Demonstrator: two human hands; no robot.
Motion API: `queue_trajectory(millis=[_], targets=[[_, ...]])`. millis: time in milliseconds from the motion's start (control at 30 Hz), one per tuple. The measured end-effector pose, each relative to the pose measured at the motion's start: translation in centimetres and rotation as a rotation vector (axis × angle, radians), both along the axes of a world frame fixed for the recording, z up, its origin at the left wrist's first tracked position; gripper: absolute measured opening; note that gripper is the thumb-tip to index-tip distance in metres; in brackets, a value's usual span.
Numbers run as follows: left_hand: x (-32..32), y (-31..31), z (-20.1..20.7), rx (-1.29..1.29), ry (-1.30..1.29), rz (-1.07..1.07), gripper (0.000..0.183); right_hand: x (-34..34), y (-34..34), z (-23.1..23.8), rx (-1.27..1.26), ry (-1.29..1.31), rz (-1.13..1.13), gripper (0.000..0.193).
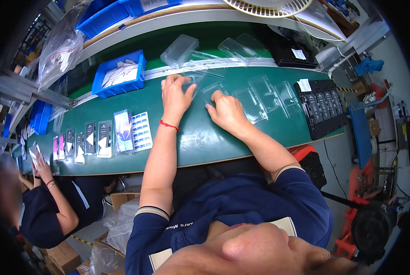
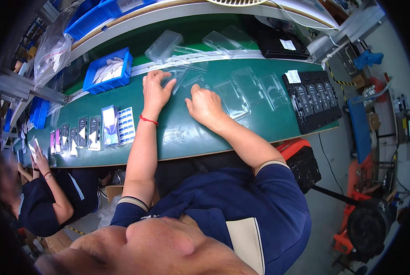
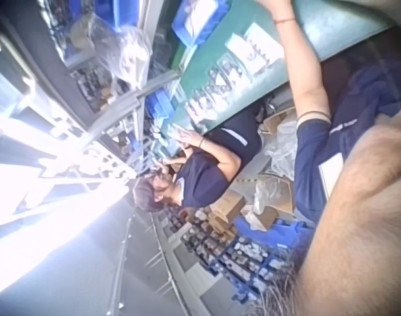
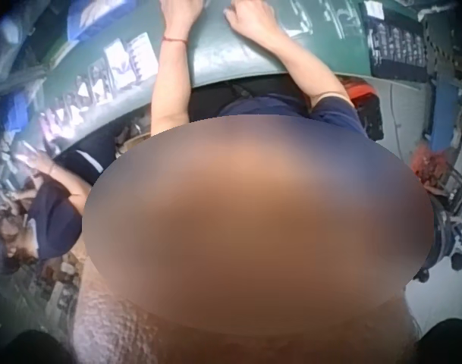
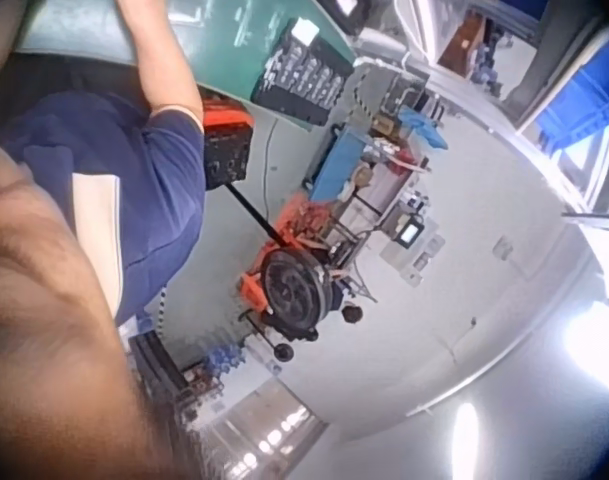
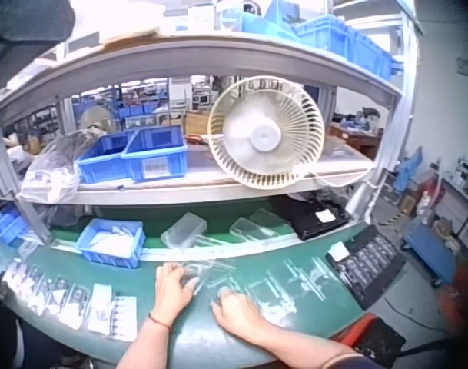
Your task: The person assembles small electronic components into clear plastic clamshell packaging. They place a black rectangular device into the bottom half of the case, add a white triangular insert, and close the lid. The person then picks up a sheet of blue labels, peels one off, and applies it to the package before moving it aside.
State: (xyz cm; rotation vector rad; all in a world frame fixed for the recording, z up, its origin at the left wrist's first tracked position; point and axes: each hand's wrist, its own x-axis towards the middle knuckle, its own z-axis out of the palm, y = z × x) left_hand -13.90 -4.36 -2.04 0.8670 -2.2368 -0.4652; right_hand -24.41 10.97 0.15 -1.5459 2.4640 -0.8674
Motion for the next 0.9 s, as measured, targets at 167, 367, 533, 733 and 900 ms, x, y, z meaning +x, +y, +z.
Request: queue_trajectory(millis=[167,367,533,733,900], targets=[[0.0,-0.3,-1.0,-0.115,-0.043,0.02,0.031,-3.8,3.6,0.1,-0.329,0.238,-0.078,0.03],[-1.5,4.2,0.7,-0.188,0.022,-0.215,0.044,-12.4,10.4,-1.0,0.125,0.462,-0.323,0.061],[-1.6,11.8,1.4,-0.176,-0.268,-0.549,0.077,-10.9,11.9,-2.3,0.171,0.417,-0.335,0.06],[0.3,12.0,1.7,-0.161,-0.332,-0.573,0.074,-6.0,12.2,-2.3,0.164,0.38,-0.369,0.059],[1.6,12.1,1.7,-0.146,-0.233,-0.539,0.07,-11.1,14.2,0.8,-0.145,0.364,-0.325,0.049]])
